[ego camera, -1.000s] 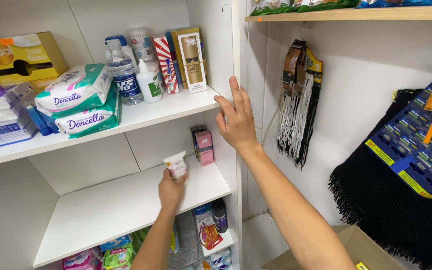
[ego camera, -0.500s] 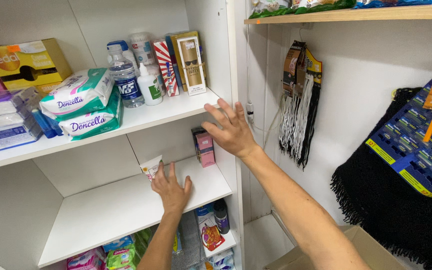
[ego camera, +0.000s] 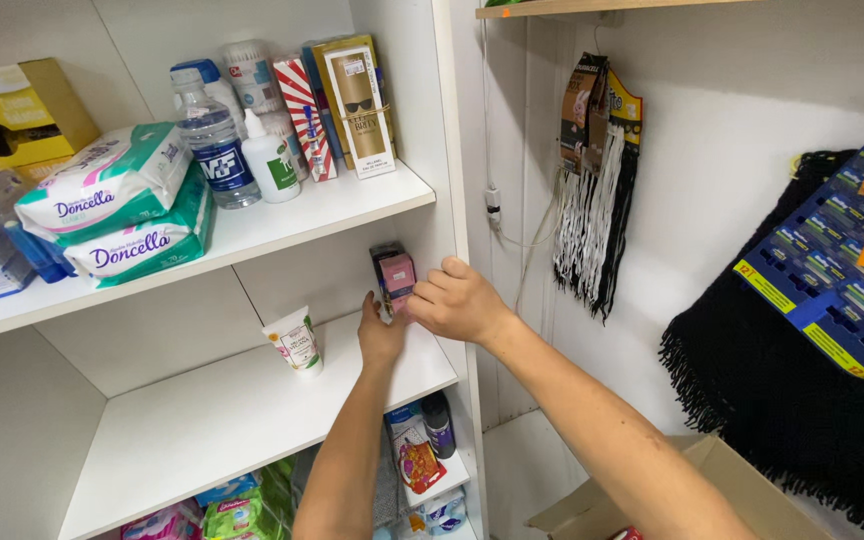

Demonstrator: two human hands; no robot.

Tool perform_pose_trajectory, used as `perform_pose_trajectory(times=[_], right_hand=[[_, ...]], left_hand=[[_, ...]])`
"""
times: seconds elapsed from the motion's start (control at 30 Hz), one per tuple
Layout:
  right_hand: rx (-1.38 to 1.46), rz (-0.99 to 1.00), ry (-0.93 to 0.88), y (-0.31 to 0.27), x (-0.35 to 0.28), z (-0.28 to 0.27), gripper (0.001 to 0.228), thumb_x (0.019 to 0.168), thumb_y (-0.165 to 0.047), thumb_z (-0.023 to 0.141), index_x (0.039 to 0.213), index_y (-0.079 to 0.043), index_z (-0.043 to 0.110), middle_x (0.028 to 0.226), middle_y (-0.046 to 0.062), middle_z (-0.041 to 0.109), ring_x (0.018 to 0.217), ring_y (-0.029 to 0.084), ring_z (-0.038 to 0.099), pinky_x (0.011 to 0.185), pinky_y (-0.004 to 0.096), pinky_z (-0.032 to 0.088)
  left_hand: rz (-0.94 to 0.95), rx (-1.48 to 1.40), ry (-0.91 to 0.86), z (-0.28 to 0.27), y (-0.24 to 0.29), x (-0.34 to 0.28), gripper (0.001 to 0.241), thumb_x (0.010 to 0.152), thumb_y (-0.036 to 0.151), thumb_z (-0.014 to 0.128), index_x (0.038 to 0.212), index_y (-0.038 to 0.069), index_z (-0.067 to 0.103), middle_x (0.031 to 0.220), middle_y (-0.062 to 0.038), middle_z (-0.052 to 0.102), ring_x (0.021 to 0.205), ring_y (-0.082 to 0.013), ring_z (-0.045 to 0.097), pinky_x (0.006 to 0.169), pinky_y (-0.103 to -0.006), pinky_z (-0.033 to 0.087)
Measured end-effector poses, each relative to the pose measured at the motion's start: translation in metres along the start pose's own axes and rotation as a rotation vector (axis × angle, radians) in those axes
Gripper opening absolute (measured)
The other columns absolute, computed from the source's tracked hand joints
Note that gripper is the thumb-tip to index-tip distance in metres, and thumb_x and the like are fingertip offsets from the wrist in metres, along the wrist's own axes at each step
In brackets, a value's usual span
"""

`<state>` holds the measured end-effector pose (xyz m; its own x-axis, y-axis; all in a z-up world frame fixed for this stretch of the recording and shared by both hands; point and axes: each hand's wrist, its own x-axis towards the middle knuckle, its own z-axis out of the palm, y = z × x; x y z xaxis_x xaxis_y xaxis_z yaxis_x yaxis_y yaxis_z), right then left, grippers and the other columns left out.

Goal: The person picks up various health and beauty products from one shelf and moves them to another shelf in a backroom or storage area.

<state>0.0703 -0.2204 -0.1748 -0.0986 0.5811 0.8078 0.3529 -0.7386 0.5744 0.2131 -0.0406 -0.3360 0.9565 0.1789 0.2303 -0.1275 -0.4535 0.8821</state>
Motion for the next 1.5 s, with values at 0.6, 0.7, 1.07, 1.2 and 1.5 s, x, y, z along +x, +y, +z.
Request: perform_pose_trajectory(times=[0.6, 0.7, 1.07, 1.2, 1.5], right_hand=[[-0.026, 0.031, 0.013, -0.004, 0.006, -0.002, 0.035, 0.101, -0.035, 0.072, 0.072, -0.022, 0.059, 0.066, -0.001, 0.055, 0.066, 0.018, 0.055, 0.08, 0.032, 0.047], [-0.016, 0.098, -0.061, -0.012, 0.001, 0.0, 0.026, 0.095, -0.031, 0.074, 0.074, -0.024, 0.062, 0.065, -0.003, 0.057, 0.065, 0.016, 0.057, 0.083, 0.032, 0.047], [0.986, 1.305, -0.4, -0.175, -0.059, -0.089, 0.063, 0.107, -0.036, 0.063, 0.162, -0.009, 0.048, 0.133, 0.022, 0.072, 0.118, 0.041, 0.072, 0.101, 0.054, 0.058], [1.114, 1.551, -0.488, -0.211, -0.083, -0.104, 0.051, 0.112, -0.044, 0.052, 0.157, -0.021, 0.058, 0.124, 0.02, 0.078, 0.117, 0.042, 0.074, 0.1, 0.057, 0.057], [1.058, 1.624, -0.403, -0.25, -0.103, -0.118, 0.05, 0.115, -0.048, 0.051, 0.148, -0.013, 0.066, 0.117, 0.025, 0.08, 0.111, 0.039, 0.075, 0.096, 0.057, 0.057]], left_hand=[[0.034, 0.031, -0.264, -0.051, 0.015, -0.062, 0.05, 0.107, 0.053, 0.064, 0.139, 0.015, 0.069, 0.121, -0.013, 0.078, 0.124, -0.0324, 0.072, 0.108, -0.0495, 0.058], [0.061, 0.046, -0.303, -0.075, 0.016, -0.091, 0.047, 0.108, 0.05, 0.064, 0.137, 0.014, 0.07, 0.121, -0.013, 0.079, 0.123, -0.0325, 0.073, 0.108, -0.049, 0.057], [0.099, -0.234, -0.412, -0.126, 0.016, -0.209, 0.032, 0.112, 0.032, 0.063, 0.131, 0.007, 0.073, 0.108, -0.012, 0.08, 0.102, -0.0241, 0.073, 0.091, -0.0465, 0.062], [-0.012, -0.425, -0.478, -0.1, -0.025, -0.247, 0.032, 0.113, 0.033, 0.061, 0.128, 0.006, 0.071, 0.106, -0.005, 0.078, 0.094, -0.0166, 0.075, 0.079, -0.0358, 0.068], [-0.034, -0.443, -0.473, -0.098, -0.043, -0.287, 0.039, 0.114, 0.037, 0.06, 0.135, 0.005, 0.068, 0.103, -0.009, 0.075, 0.09, -0.0196, 0.074, 0.078, -0.0398, 0.07]])
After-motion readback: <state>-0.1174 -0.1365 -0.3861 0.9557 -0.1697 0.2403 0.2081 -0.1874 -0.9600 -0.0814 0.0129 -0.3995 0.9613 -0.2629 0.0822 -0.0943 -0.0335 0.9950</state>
